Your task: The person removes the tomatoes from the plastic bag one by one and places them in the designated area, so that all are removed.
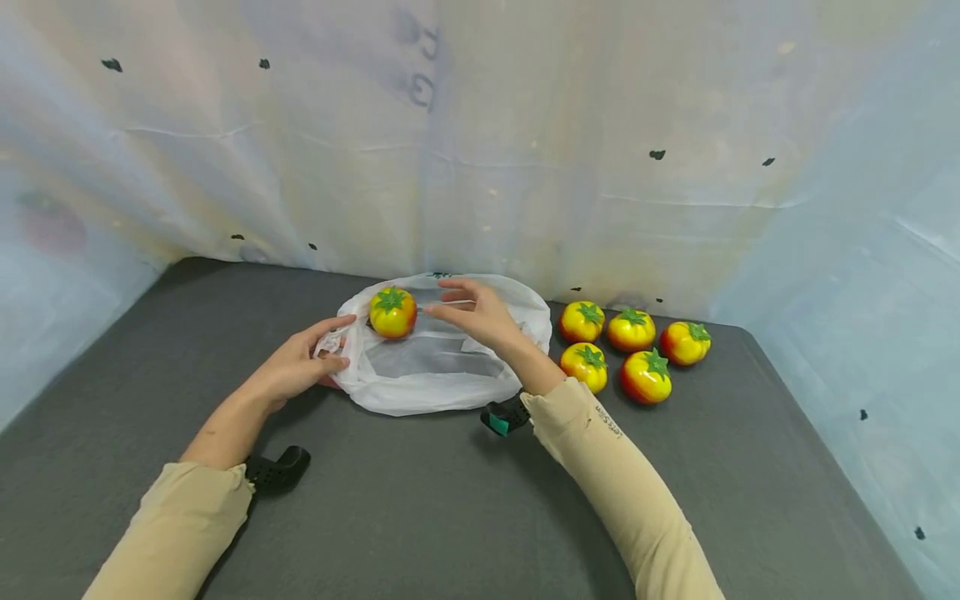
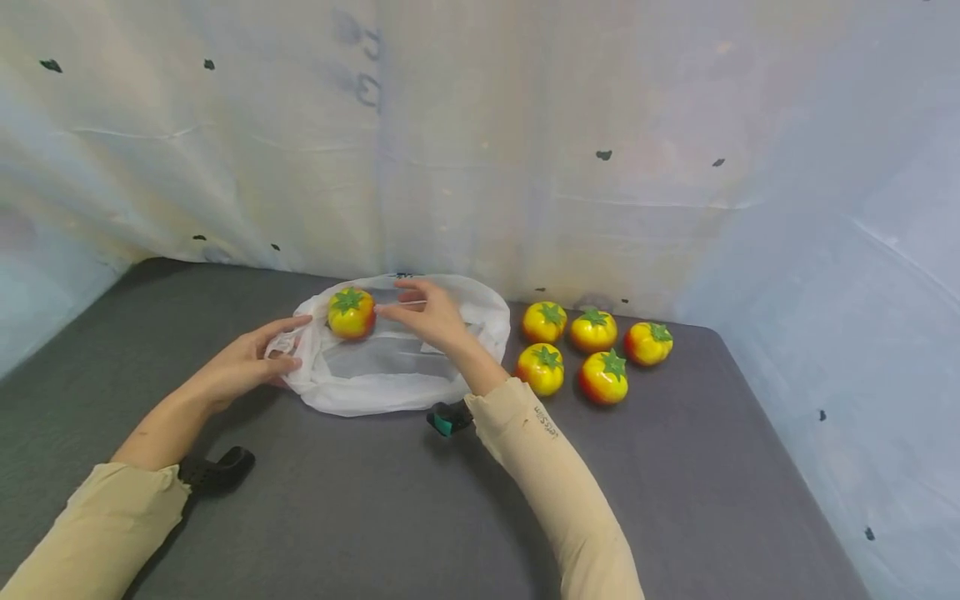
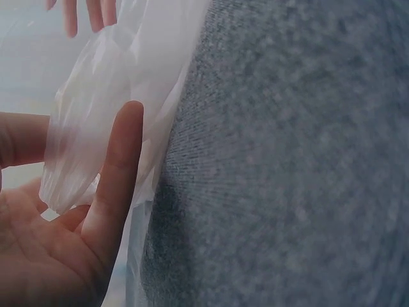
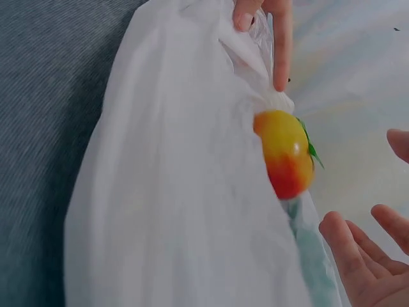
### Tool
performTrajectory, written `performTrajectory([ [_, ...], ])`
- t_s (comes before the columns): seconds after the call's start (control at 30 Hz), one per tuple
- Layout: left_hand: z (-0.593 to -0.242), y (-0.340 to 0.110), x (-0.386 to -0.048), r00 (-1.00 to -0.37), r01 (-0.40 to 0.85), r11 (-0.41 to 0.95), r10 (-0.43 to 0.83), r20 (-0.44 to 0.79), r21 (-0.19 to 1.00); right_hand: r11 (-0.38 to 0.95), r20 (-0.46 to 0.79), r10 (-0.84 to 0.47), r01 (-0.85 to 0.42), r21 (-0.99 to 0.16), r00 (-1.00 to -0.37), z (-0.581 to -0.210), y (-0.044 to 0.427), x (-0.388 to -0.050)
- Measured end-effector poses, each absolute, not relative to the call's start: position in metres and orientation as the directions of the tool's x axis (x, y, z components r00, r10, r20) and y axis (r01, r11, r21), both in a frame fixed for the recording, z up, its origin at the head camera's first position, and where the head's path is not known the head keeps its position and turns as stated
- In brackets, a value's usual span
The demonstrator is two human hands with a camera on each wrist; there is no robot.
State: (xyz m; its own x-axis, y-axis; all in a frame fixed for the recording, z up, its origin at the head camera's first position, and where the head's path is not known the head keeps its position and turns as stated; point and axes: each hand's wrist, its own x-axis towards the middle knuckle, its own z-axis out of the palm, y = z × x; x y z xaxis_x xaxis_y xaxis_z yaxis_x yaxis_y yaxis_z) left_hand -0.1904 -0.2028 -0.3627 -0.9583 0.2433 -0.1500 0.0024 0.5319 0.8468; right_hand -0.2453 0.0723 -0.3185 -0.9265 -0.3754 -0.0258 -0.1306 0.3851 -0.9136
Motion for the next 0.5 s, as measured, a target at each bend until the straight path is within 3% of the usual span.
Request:
performTrajectory([
  [0.5,-0.361,-0.202,-0.190,-0.953,-0.023,0.493,0.252,-0.167,0.870,0.450,-0.043,-0.351,-0.129,-0.884,-0.935,-0.328,0.041,-0.253],
])
